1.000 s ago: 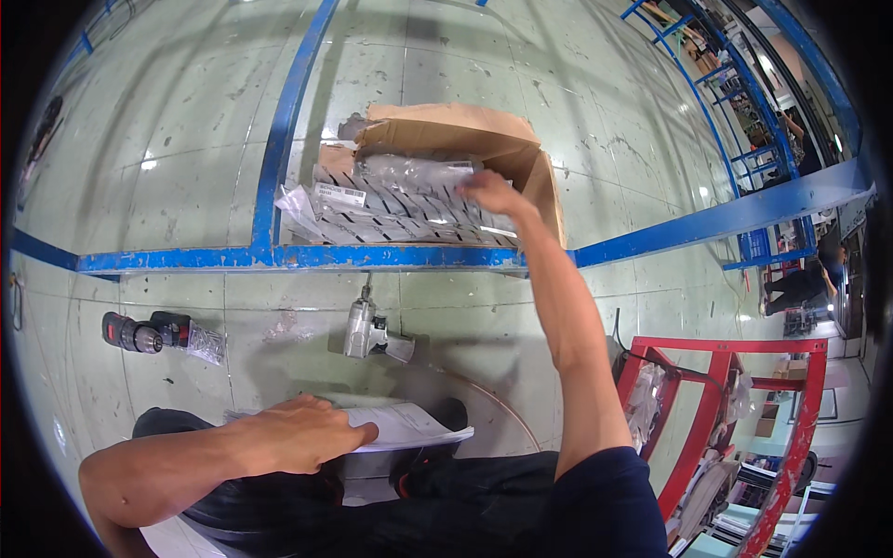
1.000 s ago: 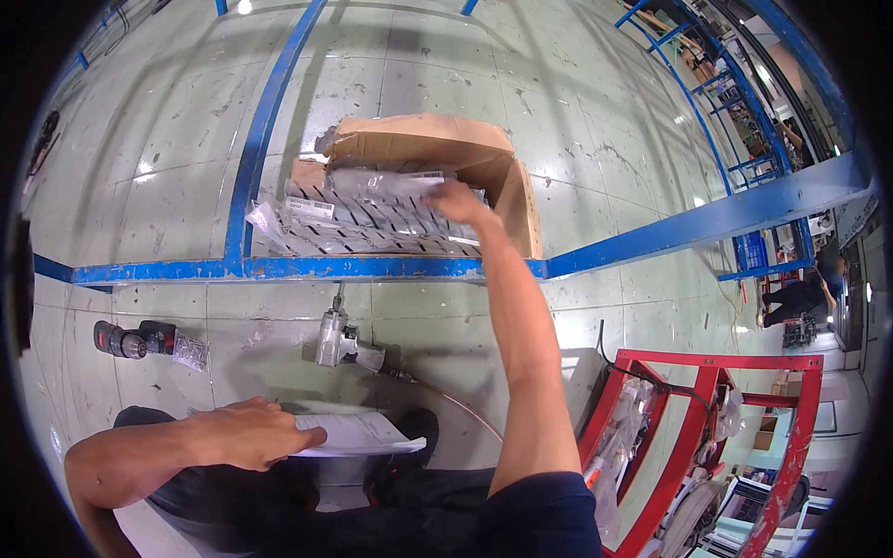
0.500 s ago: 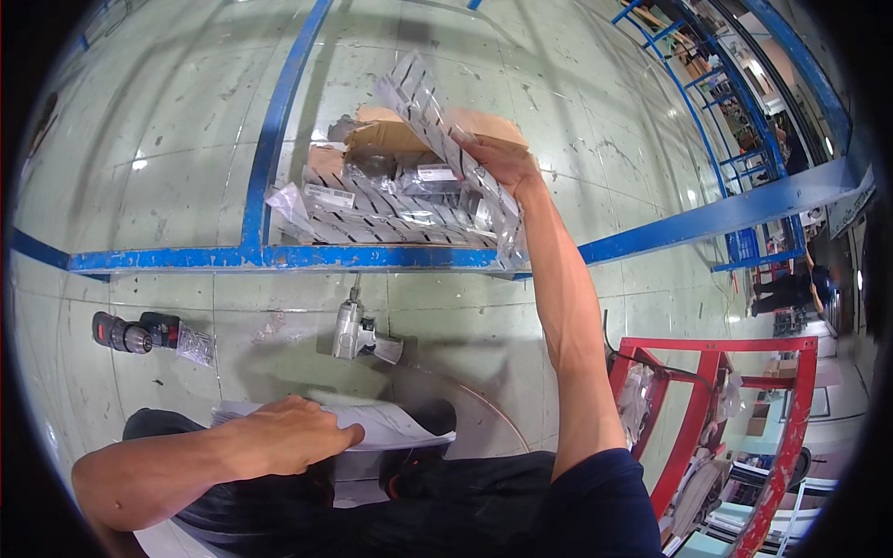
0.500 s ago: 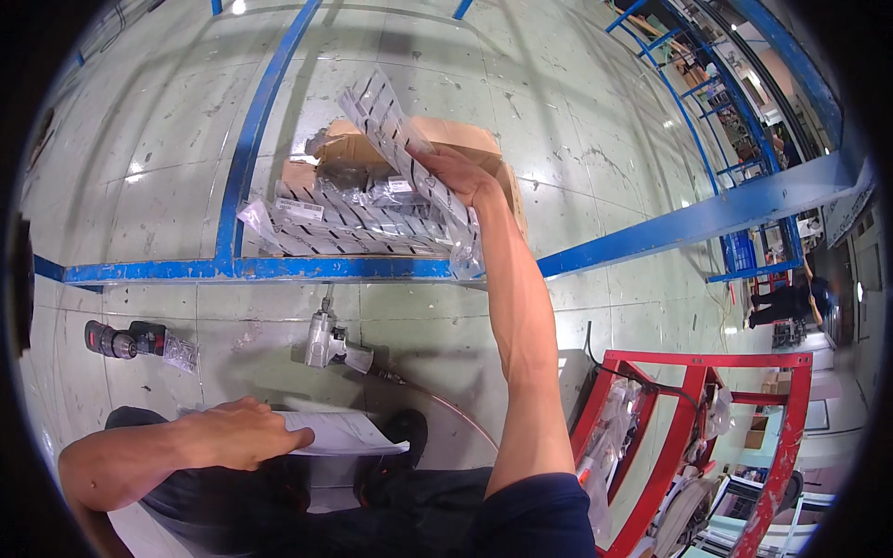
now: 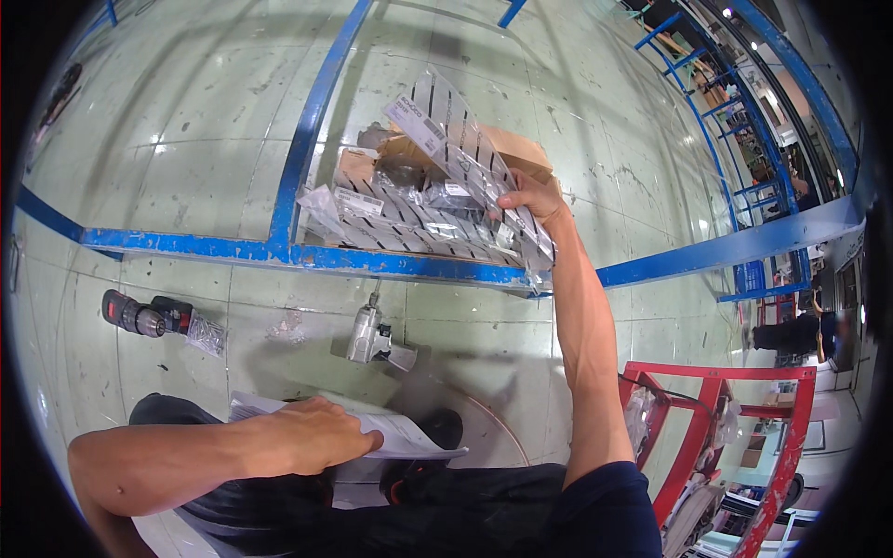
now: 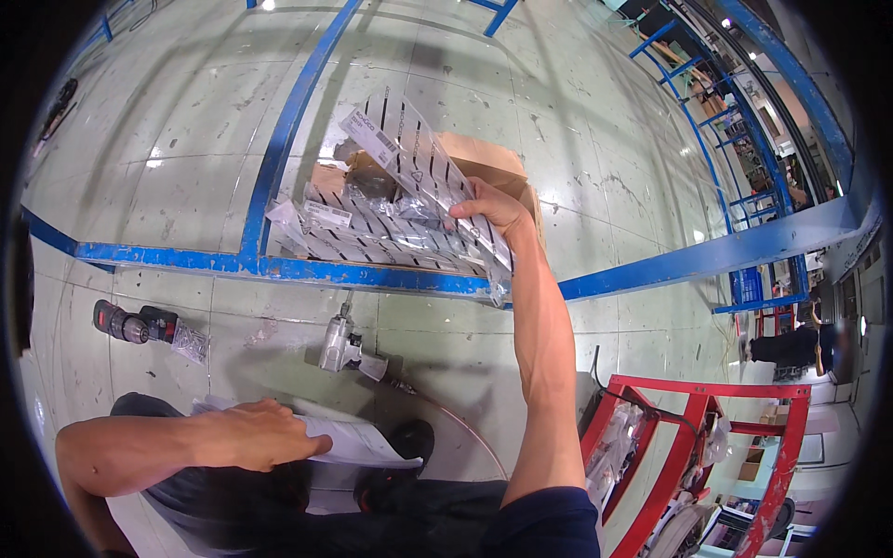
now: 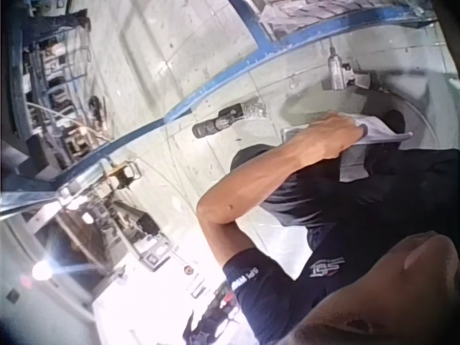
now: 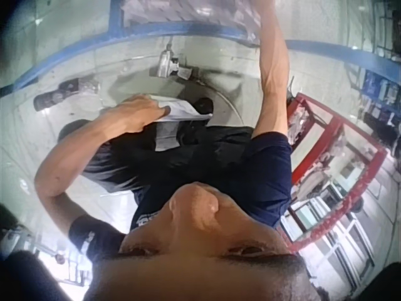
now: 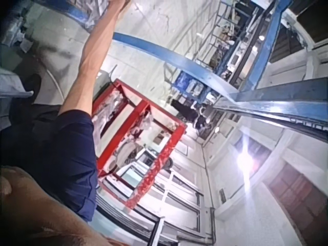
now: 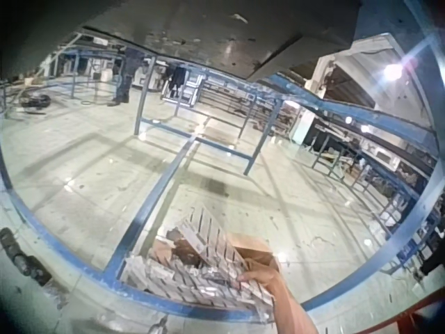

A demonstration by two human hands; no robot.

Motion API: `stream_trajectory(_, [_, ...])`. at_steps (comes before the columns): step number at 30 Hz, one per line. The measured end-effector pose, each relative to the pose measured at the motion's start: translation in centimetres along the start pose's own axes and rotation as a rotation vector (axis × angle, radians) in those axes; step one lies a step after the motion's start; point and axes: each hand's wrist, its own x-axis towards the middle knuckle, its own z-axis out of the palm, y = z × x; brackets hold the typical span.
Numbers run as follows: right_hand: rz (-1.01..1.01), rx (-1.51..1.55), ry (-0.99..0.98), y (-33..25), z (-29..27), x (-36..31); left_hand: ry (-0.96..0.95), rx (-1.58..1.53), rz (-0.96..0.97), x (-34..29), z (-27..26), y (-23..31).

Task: The person sorts metal parts from a box by hand, cross-referencing them with a technical manual.

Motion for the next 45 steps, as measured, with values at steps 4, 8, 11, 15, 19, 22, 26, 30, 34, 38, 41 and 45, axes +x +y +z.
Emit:
stream_trajectory(4, [0.042,0.021,0.020,-0.2,0.0,-0.6,-0.016,0.035,0.014,0.3,0.3,-0.3])
stream_trajectory(8, [0.056,0.050,0.047,-0.5,0.5,-1.1,-0.023,-0.022,-0.029,-0.2,-0.8,0.5])
stream_trajectory(11, [0.063,0.079,0.033,-1.0,1.0,-1.1,-0.051,-0.003,-0.024,-0.3,-0.7,0.5])
stream_trajectory(15, [0.148,-0.711,0.107,-1.2,0.8,1.6,-0.050,0.029,-0.008,-0.4,-0.4,0.5])
stream_trajectory(19, [-0.157,-1.579,0.591,3.6,-1.1,3.7,-0.039,0.042,-0.030,-1.1,-0.3,1.2])
stream_trajectory(22, [-0.585,-1.997,1.007,4.8,0.7,3.0,-0.021,0.028,0.029,0.3,-0.4,-0.1])
stream_trajectory(26, [-0.159,-1.448,0.241,7.2,5.0,6.6,-0.042,0.049,0.020,-0.4,-0.5,0.8])
stream_trajectory(30, [0.216,-1.264,0.051,7.7,9.0,7.7,0.016,-0.013,0.031,-0.5,0.1,0.6])
stream_trajectory(34, [0.102,-1.243,0.027,8.8,8.3,7.2,-0.005,-0.014,-0.018,-1.4,-0.2,1.0])
stream_trajectory(38, [0.052,-1.119,0.009,9.6,6.5,5.9,-0.026,0.057,-0.002,-0.4,0.2,0.3])
stream_trajectory(41, [0.018,-1.092,0.050,9.5,5.0,6.3,-0.010,0.064,0.002,-0.3,0.1,0.6])
stream_trajectory(45, [-0.016,-1.032,0.392,6.8,2.5,6.8,-0.044,0.062,-0.008,-0.4,-0.4,0.9])
